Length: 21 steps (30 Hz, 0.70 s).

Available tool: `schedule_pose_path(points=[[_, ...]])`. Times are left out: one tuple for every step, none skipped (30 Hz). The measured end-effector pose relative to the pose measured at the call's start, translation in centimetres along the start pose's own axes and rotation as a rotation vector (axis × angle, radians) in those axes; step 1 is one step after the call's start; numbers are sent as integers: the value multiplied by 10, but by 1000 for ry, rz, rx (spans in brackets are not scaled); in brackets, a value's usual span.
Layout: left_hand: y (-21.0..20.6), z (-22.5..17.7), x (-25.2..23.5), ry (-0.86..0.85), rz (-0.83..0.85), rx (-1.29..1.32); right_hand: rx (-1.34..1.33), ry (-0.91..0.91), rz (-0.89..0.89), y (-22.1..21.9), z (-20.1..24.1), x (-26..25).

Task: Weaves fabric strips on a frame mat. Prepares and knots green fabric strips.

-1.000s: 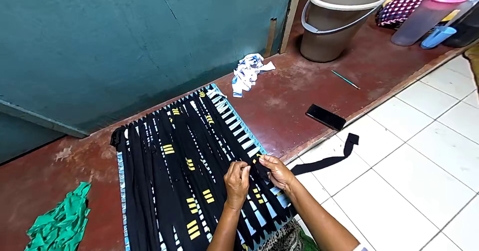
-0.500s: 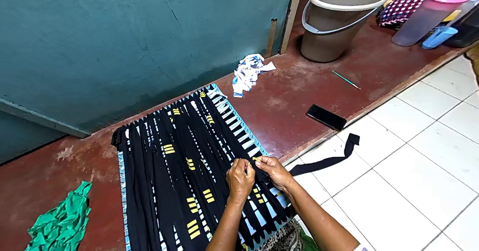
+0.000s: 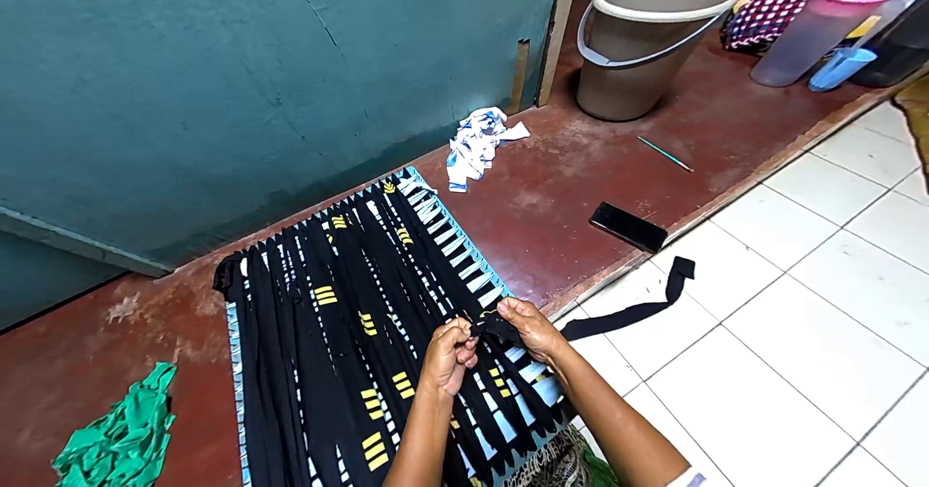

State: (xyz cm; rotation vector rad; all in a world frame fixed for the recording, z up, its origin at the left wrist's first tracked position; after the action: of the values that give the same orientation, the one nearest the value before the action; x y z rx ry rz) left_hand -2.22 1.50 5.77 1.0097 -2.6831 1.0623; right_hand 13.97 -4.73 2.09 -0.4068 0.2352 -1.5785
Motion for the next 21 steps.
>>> schedule_pose_path(points=[[2,0,2,0,16,30,27,12,0,3,-1,-1],[2,-1,4,-4,34,54,46,20,-1,5,0,-2],[3,-1,7,-11,53,74,58,22,-12,7,0,-3],[3,0,9,-20,76,89,69,22,-24,8,1,-3],[4,1,12,-33,103,99,79,18,-36,9,1,-4],[4,3,13,-49,132,88,92,14,-51,9,2,-5],[5,6,15,-70,163,52,109,13,-69,10,2,-7],[6,9,17,-99,201,-4,133,11,-88,9,3,-8],[7,12,18,-131,249,-66,165,9,-107,9,3,-10],[8,15,20,-162,293,-131,202,4,-123,9,4,-12],[9,18,21,-189,332,-190,234,2,-136,8,4,-14],[9,20,23,-212,365,-242,254,-1,-145,7,5,-16],[10,21,25,-235,396,-278,268,-1,-152,6,5,-18],[11,22,27,-254,422,-301,280,3,-160,5,5,-20],[11,23,28,-269,445,-306,293,8,-167,6,4,-22],[11,24,30,-281,465,-292,299,12,-173,7,3,-24],[11,24,30,-291,480,-262,301,14,-179,9,2,-26],[12,23,30,-303,489,-223,301,16,-185,10,2,-27],[13,24,30,-316,503,-177,302,22,-188,11,3,-28],[14,25,29,-326,517,-138,305,30,-191,11,4,-29],[14,26,28,-331,530,-123,309,40,-195,11,5,-29]])
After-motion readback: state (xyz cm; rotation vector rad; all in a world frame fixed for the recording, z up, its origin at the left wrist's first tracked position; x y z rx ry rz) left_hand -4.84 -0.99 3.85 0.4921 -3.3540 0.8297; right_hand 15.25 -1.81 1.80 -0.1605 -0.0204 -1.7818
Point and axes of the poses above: each hand's wrist, its own x-axis away from the middle knuckle, its own y-axis out of the back of the hand, z = x × y, the point moved 1 cm from there along -x, towards the middle knuckle, and after that the axes turned 15 degrees about z, right-handed, at the moved point
